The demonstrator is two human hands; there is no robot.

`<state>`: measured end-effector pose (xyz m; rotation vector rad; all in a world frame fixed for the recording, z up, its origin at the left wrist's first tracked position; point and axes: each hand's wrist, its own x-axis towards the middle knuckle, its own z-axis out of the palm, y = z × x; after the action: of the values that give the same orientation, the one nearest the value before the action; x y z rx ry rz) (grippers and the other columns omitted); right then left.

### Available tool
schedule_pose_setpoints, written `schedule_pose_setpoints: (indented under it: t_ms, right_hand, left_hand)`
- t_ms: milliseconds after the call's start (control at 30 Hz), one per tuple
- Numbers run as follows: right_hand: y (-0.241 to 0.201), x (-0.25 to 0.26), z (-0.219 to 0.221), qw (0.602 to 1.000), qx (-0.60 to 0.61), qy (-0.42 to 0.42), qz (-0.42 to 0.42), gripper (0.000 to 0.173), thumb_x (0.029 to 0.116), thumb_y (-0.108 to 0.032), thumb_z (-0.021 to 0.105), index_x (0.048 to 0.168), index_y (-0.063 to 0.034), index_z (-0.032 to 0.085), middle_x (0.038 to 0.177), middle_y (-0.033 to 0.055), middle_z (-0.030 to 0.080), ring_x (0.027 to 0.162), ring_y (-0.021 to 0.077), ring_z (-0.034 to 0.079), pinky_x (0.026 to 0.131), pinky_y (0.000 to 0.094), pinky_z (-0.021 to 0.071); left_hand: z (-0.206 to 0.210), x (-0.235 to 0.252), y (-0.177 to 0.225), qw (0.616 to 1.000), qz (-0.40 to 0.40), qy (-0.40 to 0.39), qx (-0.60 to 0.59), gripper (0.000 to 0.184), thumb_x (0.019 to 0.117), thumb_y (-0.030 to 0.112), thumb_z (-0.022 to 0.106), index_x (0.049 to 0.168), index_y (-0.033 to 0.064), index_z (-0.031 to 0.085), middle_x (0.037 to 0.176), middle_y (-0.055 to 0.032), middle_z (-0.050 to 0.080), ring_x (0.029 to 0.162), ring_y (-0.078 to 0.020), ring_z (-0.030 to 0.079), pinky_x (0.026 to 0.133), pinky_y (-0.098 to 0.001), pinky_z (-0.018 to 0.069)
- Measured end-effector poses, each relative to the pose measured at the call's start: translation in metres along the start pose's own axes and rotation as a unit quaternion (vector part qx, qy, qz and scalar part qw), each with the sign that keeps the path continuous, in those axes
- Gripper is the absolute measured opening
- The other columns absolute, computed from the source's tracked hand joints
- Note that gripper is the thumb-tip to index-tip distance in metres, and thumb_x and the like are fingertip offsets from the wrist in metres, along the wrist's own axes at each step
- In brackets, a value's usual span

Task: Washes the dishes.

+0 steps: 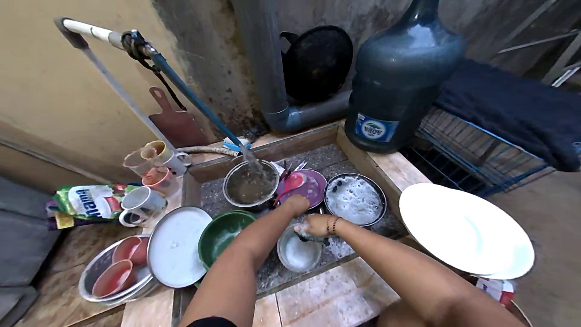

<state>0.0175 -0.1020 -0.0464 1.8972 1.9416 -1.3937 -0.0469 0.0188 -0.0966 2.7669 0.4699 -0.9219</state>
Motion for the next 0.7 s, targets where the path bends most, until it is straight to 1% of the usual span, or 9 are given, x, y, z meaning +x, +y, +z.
schedule_pose_setpoints:
  t_ms: [133, 200, 300, 367, 467, 567, 667, 700]
  right_hand:
    - [-0.003, -0.003, -0.001, 1.0, 0.011, -0.001, 0.012, 0.062, 0.1108, -0.047, 0.037, 0.119, 0.0083, 0.065, 0.121, 0.0309, 0.064, 0.115, 0.044, 0.063, 0.1, 0.0647, 0.0444]
    - [-0.004, -0.003, -0.002, 1.0, 0.012, -0.002, 0.013, 0.062, 0.111, -0.046, 0.037, 0.119, 0.0084, 0.064, 0.121, 0.0313, 0.064, 0.116, 0.0443, 0.062, 0.1, 0.065, 0.044]
    - [-0.003, -0.002, -0.002, 1.0, 0.013, -0.001, 0.016, 0.063, 0.111, -0.047, 0.036, 0.12, 0.0084, 0.064, 0.121, 0.0311, 0.064, 0.116, 0.044, 0.062, 0.1, 0.0648, 0.044]
    - [-0.002, 0.0, -0.001, 1.0, 0.012, 0.001, 0.013, 0.063, 0.1112, -0.047, 0.035, 0.12, 0.0084, 0.064, 0.121, 0.0308, 0.064, 0.116, 0.0437, 0.062, 0.1, 0.0647, 0.0442]
    - [0.0, 0.002, 0.0, 1.0, 0.015, -0.001, 0.011, 0.064, 0.1111, -0.047, 0.035, 0.119, 0.0089, 0.064, 0.12, 0.0311, 0.064, 0.115, 0.0438, 0.063, 0.1, 0.0643, 0.0443]
    - [0.001, 0.004, 0.001, 1.0, 0.013, -0.004, 0.008, 0.065, 0.1107, -0.049, 0.036, 0.12, 0.0092, 0.064, 0.123, 0.0317, 0.063, 0.119, 0.0446, 0.061, 0.102, 0.065, 0.043]
    - [0.004, 0.005, 0.001, 1.0, 0.011, 0.002, -0.001, 0.066, 0.1107, -0.049, 0.036, 0.12, 0.0095, 0.064, 0.123, 0.0319, 0.064, 0.119, 0.0447, 0.061, 0.102, 0.0647, 0.0429]
    - [0.004, 0.004, 0.001, 1.0, 0.009, 0.003, -0.005, 0.066, 0.1108, -0.049, 0.035, 0.119, 0.0097, 0.064, 0.122, 0.0319, 0.064, 0.118, 0.0449, 0.061, 0.102, 0.0644, 0.0429]
  left_hand:
    - [-0.013, -0.009, -0.003, 0.999, 0.003, 0.044, -0.003, 0.032, 0.0946, 0.006, 0.067, 0.124, -0.0071, 0.062, 0.123, -0.0292, 0.065, 0.12, -0.048, 0.061, 0.1, -0.0658, 0.0481]
    - [-0.02, -0.015, -0.008, 0.999, 0.007, 0.05, -0.013, 0.035, 0.0926, 0.007, 0.068, 0.124, -0.007, 0.062, 0.123, -0.0299, 0.065, 0.119, -0.0485, 0.061, 0.1, -0.0663, 0.048]
    - [-0.017, -0.015, -0.018, 0.997, 0.017, 0.064, -0.035, 0.038, 0.0952, 0.01, 0.066, 0.129, -0.0066, 0.06, 0.126, -0.0301, 0.063, 0.123, -0.0478, 0.059, 0.104, -0.0648, 0.0455]
    - [-0.012, -0.014, -0.023, 0.996, 0.034, 0.08, -0.036, 0.038, 0.0968, 0.01, 0.063, 0.13, -0.0067, 0.059, 0.127, -0.0304, 0.063, 0.124, -0.0477, 0.059, 0.105, -0.0642, 0.0452]
    - [-0.012, -0.013, -0.023, 0.993, 0.044, 0.105, -0.031, 0.039, 0.1021, 0.013, 0.056, 0.137, -0.0056, 0.055, 0.131, -0.0308, 0.061, 0.127, -0.0467, 0.057, 0.108, -0.0608, 0.0447]
    - [-0.015, -0.013, -0.016, 0.985, 0.005, 0.158, -0.074, 0.039, 0.1061, 0.015, 0.048, 0.139, -0.0059, 0.052, 0.134, -0.0303, 0.06, 0.129, -0.0455, 0.057, 0.108, -0.0597, 0.0455]
    - [-0.025, -0.017, -0.009, 0.959, -0.065, 0.226, -0.157, 0.041, 0.1108, 0.021, 0.037, 0.141, -0.003, 0.05, 0.133, -0.0282, 0.062, 0.126, -0.0439, 0.06, 0.106, -0.0593, 0.047]
    - [-0.028, -0.019, -0.009, 0.947, -0.089, 0.25, -0.183, 0.042, 0.1119, 0.023, 0.035, 0.141, -0.002, 0.051, 0.131, -0.0277, 0.063, 0.124, -0.0437, 0.062, 0.105, -0.0593, 0.0479]
